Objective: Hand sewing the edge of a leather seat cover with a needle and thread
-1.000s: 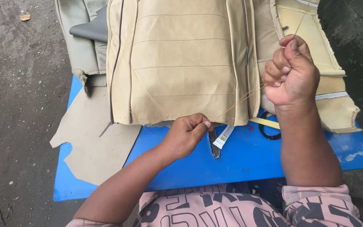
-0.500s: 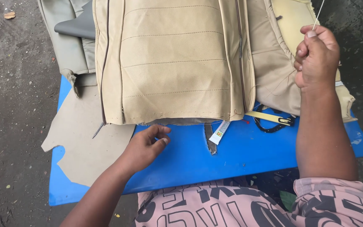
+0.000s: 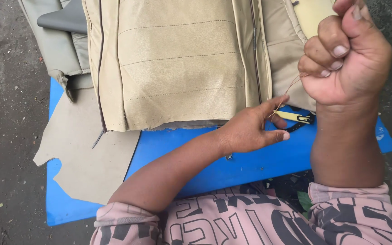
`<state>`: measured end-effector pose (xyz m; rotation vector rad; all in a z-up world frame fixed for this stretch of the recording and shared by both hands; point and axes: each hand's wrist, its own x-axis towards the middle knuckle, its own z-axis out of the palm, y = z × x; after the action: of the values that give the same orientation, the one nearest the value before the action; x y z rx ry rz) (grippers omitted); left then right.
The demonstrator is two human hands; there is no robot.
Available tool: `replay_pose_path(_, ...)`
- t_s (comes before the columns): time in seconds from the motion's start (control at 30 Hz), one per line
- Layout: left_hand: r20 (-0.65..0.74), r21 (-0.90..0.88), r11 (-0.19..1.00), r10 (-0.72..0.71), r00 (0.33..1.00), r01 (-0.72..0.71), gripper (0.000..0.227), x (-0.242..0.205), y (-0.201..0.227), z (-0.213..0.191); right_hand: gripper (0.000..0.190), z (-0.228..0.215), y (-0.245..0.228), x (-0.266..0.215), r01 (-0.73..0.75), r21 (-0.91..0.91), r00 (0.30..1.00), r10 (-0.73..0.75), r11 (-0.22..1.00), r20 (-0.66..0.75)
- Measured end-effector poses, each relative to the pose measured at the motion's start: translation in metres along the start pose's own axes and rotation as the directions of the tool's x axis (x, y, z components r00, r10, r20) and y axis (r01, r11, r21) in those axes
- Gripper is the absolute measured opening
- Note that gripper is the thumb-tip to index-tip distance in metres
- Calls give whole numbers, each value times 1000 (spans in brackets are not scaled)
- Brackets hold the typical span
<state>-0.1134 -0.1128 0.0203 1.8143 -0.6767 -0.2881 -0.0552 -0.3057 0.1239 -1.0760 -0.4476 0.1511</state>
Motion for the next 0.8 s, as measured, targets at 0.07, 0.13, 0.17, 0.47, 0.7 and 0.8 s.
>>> replay_pose_path(0.07, 204, -7, 998, 61, 977, -61, 22, -12, -15, 20, 28, -29, -7, 10, 53, -103, 951, -82, 993, -299)
replay_pose_path(0.13, 204, 9, 998, 53, 978, -56, 22, -57, -14, 8, 13, -87, -8, 14, 88, -141, 889, -142, 986, -435)
replay_pose_path(0.17, 208, 23, 999, 43, 977, -49, 22, -78, -14, 2, 10, -116, -9, 17, 117, -183, 801, -201, 976, -563)
replay_pose_path(0.47, -74, -561, 671, -623, 778, 485, 71, -148, -52, -72, 24, -113, 65, 15, -235, -584, 833, -148, 777, -533)
replay_pose_path(0.7, -319, -909, 413, -765, 559, 47, 50, -126, -102, -92, 49, -87, 149, 13, -276, -677, 938, 39, 682, -343)
replay_pose_path(0.8, -446, -856, 518, -746, 495, 9, 24, -114, -101, -103, 51, -94, 170, 23, -266, -583, 925, 33, 767, -379)
